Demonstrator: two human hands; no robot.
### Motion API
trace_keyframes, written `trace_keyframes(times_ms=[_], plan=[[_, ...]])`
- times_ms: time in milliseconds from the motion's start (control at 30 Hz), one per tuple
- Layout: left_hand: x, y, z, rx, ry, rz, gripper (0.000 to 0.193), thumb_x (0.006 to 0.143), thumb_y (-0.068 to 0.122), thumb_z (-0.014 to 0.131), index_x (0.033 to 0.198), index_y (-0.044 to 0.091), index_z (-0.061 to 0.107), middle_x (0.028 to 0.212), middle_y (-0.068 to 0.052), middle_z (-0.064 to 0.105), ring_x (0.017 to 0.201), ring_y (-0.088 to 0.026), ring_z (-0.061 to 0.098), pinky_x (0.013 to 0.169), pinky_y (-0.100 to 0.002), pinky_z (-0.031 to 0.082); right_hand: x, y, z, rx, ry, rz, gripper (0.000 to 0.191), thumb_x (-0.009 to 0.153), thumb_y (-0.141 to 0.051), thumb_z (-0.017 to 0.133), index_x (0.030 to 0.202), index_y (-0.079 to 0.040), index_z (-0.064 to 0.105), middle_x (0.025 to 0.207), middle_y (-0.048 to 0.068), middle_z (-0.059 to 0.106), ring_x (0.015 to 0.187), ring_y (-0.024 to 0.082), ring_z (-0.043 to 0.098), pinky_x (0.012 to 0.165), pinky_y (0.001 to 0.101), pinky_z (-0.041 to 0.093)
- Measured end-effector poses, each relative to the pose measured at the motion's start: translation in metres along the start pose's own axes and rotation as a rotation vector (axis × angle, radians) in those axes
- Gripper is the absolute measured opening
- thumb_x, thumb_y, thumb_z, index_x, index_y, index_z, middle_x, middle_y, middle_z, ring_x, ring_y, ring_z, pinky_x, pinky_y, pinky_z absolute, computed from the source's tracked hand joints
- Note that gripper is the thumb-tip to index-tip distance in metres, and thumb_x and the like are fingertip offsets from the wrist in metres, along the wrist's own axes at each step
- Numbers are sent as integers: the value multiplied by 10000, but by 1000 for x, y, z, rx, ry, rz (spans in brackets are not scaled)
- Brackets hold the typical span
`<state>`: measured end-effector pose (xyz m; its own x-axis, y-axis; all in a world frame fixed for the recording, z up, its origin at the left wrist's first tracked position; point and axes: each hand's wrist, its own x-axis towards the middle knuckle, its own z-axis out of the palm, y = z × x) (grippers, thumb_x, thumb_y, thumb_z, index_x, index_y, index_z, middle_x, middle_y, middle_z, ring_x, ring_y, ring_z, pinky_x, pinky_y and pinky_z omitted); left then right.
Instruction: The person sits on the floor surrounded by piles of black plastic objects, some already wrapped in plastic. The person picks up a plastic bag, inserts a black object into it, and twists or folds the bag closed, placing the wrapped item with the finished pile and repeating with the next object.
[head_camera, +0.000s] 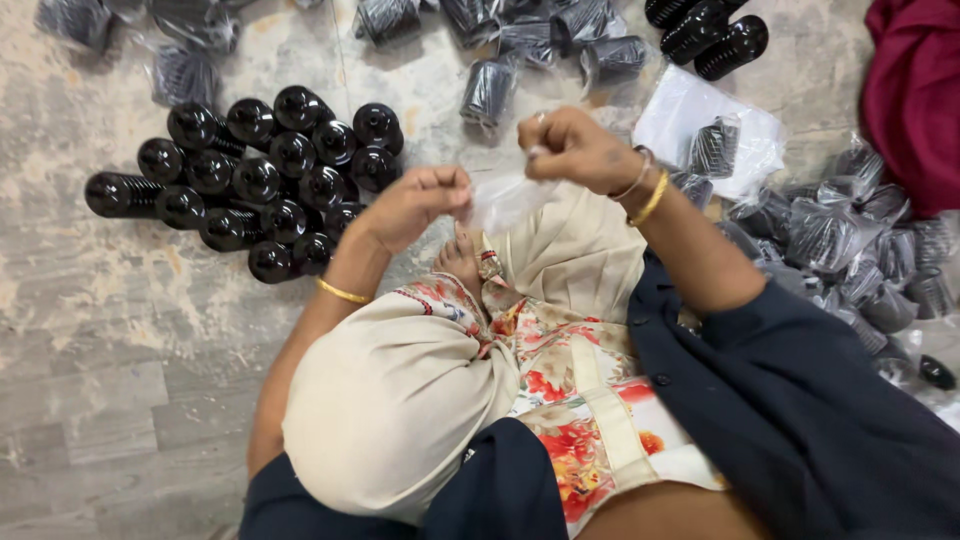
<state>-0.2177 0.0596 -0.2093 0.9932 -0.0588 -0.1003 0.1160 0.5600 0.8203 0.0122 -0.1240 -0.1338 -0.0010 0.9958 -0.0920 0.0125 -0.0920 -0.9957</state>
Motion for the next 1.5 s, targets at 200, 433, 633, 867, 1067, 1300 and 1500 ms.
trace_keyframes(times_ms=[200, 433, 633, 867, 1067, 1300, 1500], plan=[[-27, -115, -13, -654, 244, 88, 101, 987, 104, 619, 1063, 38, 614, 1008, -45, 683, 901, -152, 664, 845, -307, 522, 73, 65, 25, -455, -98, 73, 164, 864, -56, 687, 800, -27, 538, 700, 24, 477, 654, 123, 450, 599, 310, 399], [-26, -120, -40, -747, 852, 186, 113, 989, 110, 615, 1075, 37, 618, 996, -41, 685, 879, -146, 658, 823, -301, 516, 166, 119, 84, -639, 72, -386, 158, 958, -82, 645, 1101, -80, 578, 1379, 101, 608, 1050, 338, 692, 832, 397, 570], [-3, -101, -55, -749, 1105, 205, 123, 992, 115, 611, 1085, 36, 622, 986, -38, 686, 861, -141, 652, 805, -296, 511, 194, 134, 95, -766, 42, -271, 307, 997, -113, 566, 1304, -119, 573, 1419, 131, 554, 1032, 367, 663, 790, 442, 546], [6, -99, -67, -724, 1172, 205, 136, 994, 121, 607, 1097, 36, 627, 974, -34, 687, 839, -135, 646, 783, -290, 504, 188, 149, 113, -691, 89, -234, 309, 1032, -166, 549, 1328, -113, 617, 1081, 158, 557, 918, 370, 630, 788, 458, 521], [-6, -93, -48, -718, 1217, 197, 147, 996, 127, 603, 1107, 35, 631, 963, -31, 689, 820, -130, 640, 764, -285, 499, 195, 160, 121, -654, 191, -216, 168, 998, -219, 635, 1015, -53, 613, 922, 157, 573, 849, 388, 606, 746, 463, 495], [-3, -103, -50, -716, 1242, 205, 160, 999, 133, 598, 1119, 34, 635, 952, -27, 690, 799, -124, 634, 743, -279, 492, 206, 166, 116, -296, 208, 182, 196, 930, -215, 645, 995, -42, 579, 756, 142, 672, 735, 361, 659, 661, 430, 524], [-3, -105, -57, -707, 1255, 211, 171, 1001, 138, 594, 1129, 33, 639, 941, -23, 691, 780, -119, 628, 724, -274, 487, 216, 149, 113, -489, 198, 75, 114, 881, -157, 694, 953, -70, 678, 863, 132, 723, 783, 242, 683, 727, 387, 532]])
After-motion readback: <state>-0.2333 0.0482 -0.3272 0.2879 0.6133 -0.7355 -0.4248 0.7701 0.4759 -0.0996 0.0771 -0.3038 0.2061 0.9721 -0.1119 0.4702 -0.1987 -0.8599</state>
